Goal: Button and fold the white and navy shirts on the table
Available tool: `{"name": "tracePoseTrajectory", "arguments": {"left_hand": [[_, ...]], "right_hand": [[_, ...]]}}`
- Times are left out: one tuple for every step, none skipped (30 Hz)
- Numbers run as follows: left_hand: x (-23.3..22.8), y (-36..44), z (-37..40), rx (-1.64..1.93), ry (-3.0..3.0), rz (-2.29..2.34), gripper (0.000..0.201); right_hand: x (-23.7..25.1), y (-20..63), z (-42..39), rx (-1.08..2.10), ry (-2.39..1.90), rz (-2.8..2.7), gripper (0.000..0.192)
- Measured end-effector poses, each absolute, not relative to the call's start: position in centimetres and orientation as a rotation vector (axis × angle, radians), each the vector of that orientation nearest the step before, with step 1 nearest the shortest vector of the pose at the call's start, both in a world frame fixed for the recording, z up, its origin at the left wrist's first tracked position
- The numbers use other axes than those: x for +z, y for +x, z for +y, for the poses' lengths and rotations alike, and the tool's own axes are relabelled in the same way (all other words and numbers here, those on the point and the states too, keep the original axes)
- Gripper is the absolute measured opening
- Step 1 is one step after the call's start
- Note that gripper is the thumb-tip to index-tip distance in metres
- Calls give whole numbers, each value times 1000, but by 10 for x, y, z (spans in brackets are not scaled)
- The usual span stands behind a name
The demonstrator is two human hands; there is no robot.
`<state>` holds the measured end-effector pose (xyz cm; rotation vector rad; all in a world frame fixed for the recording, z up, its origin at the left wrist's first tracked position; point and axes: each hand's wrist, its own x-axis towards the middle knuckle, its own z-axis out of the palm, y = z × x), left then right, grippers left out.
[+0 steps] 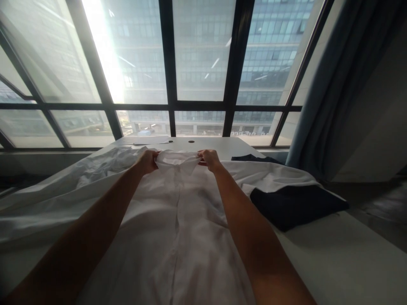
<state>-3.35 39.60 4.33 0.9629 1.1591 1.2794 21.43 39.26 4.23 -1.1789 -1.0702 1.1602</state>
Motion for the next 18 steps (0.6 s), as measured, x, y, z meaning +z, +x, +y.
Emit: {"name": "tracePoseTrajectory", "arguments": {"left_hand": [[43, -33, 394, 1263, 1005, 1187, 29], [43, -33, 392, 1247, 1062, 1235, 28], [43, -33, 389, 1232, 1123, 1291, 27], [43, -33, 386, 1213, 1197, 1340, 28], [42, -34, 383, 1193, 1280, 1378, 31], [42, -35, 381, 1180, 1362, 1400, 35], [41, -35, 379, 1176, 1437, 1408, 38], [41, -35, 378, 1180, 1506, 1412, 39], [40, -35, 378, 1194, 1575, 1426, 36], [39, -35, 378, 1216, 1627, 1446, 32], [39, -35, 379, 1238, 1645, 1468, 29], [38, -34, 380, 1247, 1636, 1486, 28], [38, -33, 381, 1245, 1596, 1493, 27], [37, -33, 383, 1242, 1525, 1487, 25], [37, -32, 385, 1239, 1432, 1467, 23], [36, -32, 388, 1239, 1338, 1435, 20], [36, -33, 390, 1252, 1272, 1394, 17], [35, -34, 393, 1271, 1238, 1352, 16]], "right_hand": [[42, 215, 393, 1181, -1173, -1062, 19], [42, 216, 393, 1201, -1171, -1060, 22], [42, 217, 393, 1216, -1166, -1070, 24], [41, 217, 393, 1224, -1161, -1090, 24], [40, 218, 393, 1227, -1156, -1117, 22], [39, 218, 393, 1227, -1149, -1148, 19], [38, 218, 393, 1228, -1142, -1177, 16], [38, 218, 392, 1229, -1134, -1201, 11], [37, 218, 392, 1233, -1128, -1221, 9], [36, 218, 391, 1241, -1119, -1240, 10], [36, 219, 390, 1252, -1110, -1259, 13], [36, 219, 389, 1268, -1103, -1275, 15], [36, 220, 388, 1289, -1100, -1287, 15], [37, 220, 387, 1317, -1102, -1293, 14], [37, 221, 385, 1348, -1107, -1291, 13], [38, 221, 384, 1376, -1116, -1278, 11], [38, 221, 383, 1398, -1126, -1259, 10], [39, 221, 382, 1413, -1137, -1239, 9]]}}
